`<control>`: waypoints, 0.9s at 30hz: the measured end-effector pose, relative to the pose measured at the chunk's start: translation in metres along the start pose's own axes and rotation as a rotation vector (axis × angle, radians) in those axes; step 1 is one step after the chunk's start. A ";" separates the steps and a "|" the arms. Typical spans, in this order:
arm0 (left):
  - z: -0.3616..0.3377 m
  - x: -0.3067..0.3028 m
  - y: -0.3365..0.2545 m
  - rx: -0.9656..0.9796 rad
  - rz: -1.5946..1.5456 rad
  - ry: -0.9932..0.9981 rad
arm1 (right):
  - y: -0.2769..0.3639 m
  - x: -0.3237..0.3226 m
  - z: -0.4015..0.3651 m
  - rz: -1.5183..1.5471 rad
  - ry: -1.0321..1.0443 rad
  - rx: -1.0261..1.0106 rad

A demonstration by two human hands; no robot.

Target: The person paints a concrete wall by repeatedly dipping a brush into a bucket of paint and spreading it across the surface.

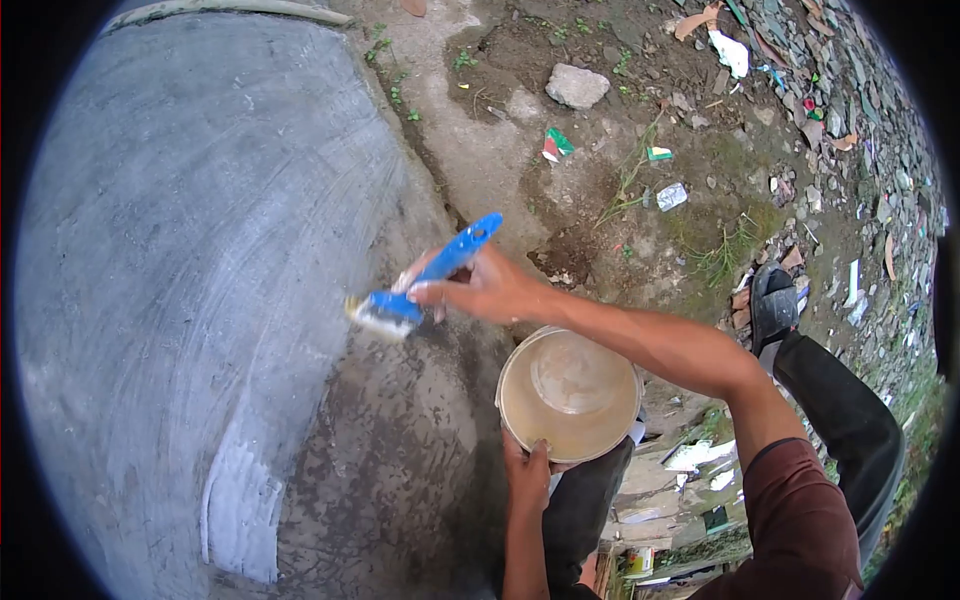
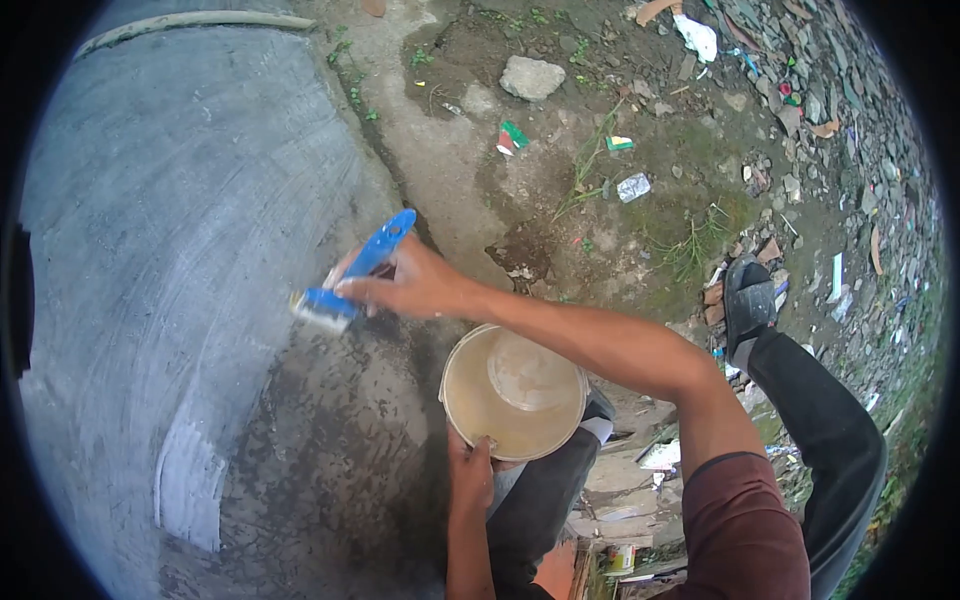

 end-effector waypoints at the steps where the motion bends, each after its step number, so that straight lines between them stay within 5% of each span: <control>1: -0.001 -0.001 0.002 -0.006 0.011 0.002 | 0.005 0.006 -0.011 0.157 0.129 0.045; 6: 0.004 -0.005 0.009 0.030 0.053 -0.027 | -0.065 -0.015 0.052 0.224 -0.250 0.061; 11: -0.005 0.005 -0.004 -0.001 0.084 -0.049 | -0.094 -0.063 0.087 -0.549 -0.771 -0.288; 19: -0.010 0.008 -0.002 -0.019 0.092 -0.010 | 0.010 0.030 -0.011 -0.130 -0.267 -0.096; 22: -0.015 0.010 0.005 -0.039 0.071 0.031 | 0.067 0.083 -0.101 0.228 0.016 -0.241; 25: -0.005 0.005 0.026 0.550 0.185 0.166 | 0.096 0.104 -0.119 0.266 0.077 -0.436; 26: -0.015 0.012 0.012 0.552 0.185 0.159 | 0.082 0.106 -0.108 0.249 0.070 -0.311; 27: -0.020 0.017 0.006 0.276 0.115 0.084 | 0.061 0.103 -0.091 0.231 0.064 -0.183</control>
Point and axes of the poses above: each hand's wrist, its own z-axis towards the middle knuckle, its own x-axis out of the palm, y = z × x, the point moved 4 cm from there along z, towards the middle knuckle, and after that the axes turned 13 degrees about -y, right-handed, at the moved point
